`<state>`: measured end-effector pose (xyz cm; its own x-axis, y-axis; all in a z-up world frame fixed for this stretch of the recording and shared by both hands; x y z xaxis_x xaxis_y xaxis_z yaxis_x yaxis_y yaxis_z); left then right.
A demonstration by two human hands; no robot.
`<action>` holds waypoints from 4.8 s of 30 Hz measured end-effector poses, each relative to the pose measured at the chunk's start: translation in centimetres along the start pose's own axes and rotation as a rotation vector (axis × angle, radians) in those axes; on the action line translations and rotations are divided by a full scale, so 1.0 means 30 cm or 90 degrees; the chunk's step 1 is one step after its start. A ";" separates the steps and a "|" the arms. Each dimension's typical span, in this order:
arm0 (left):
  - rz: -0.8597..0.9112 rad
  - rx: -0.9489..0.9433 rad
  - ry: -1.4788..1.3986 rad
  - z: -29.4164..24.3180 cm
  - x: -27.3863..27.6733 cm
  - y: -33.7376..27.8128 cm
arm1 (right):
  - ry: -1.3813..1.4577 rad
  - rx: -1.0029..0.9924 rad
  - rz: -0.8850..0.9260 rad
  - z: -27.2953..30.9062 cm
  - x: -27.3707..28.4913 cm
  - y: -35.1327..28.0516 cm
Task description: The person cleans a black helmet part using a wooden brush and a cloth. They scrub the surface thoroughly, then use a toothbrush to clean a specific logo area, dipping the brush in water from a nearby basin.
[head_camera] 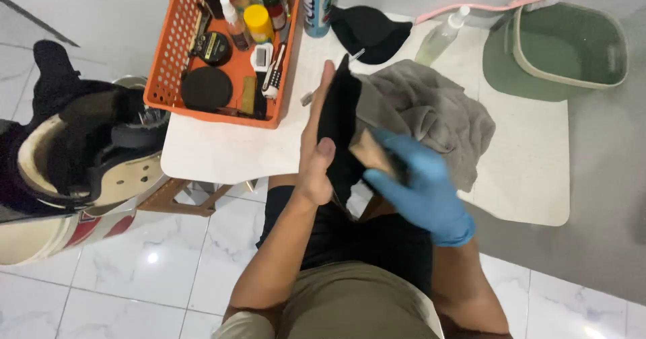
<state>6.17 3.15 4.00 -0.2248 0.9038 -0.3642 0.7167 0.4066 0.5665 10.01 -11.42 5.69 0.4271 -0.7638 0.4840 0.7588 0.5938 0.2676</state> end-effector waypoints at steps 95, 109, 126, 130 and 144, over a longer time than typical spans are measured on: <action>0.028 0.043 -0.265 0.426 0.478 -0.186 | -0.166 0.049 -0.332 -0.185 0.080 0.003; 0.045 0.083 -0.279 0.378 0.410 -0.214 | -0.259 0.188 0.040 0.127 -0.144 -0.080; 0.018 0.099 -0.286 0.482 0.454 -0.295 | 0.181 -0.049 -0.228 0.080 0.135 -0.189; 0.014 0.110 -0.288 -0.002 0.051 -0.051 | 0.094 -0.012 -0.240 0.151 0.140 -0.176; 0.004 0.138 -0.295 -0.151 -0.057 -0.075 | -0.269 0.173 0.252 0.235 -0.125 -0.155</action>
<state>1.95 1.27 6.69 0.0608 0.7317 -0.6789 0.8490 0.3198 0.4207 1.41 -9.54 8.50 0.3762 -0.3402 0.8618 0.4078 0.8960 0.1757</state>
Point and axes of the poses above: each hand's wrist, its own y-axis towards the middle knuckle, its own x-axis out of the back of the hand, z = x × y, the point moved 8 cm from there along y, towards the middle knuckle, and after that the axes turned 5 degrees about -x, right-handed, at the moved point
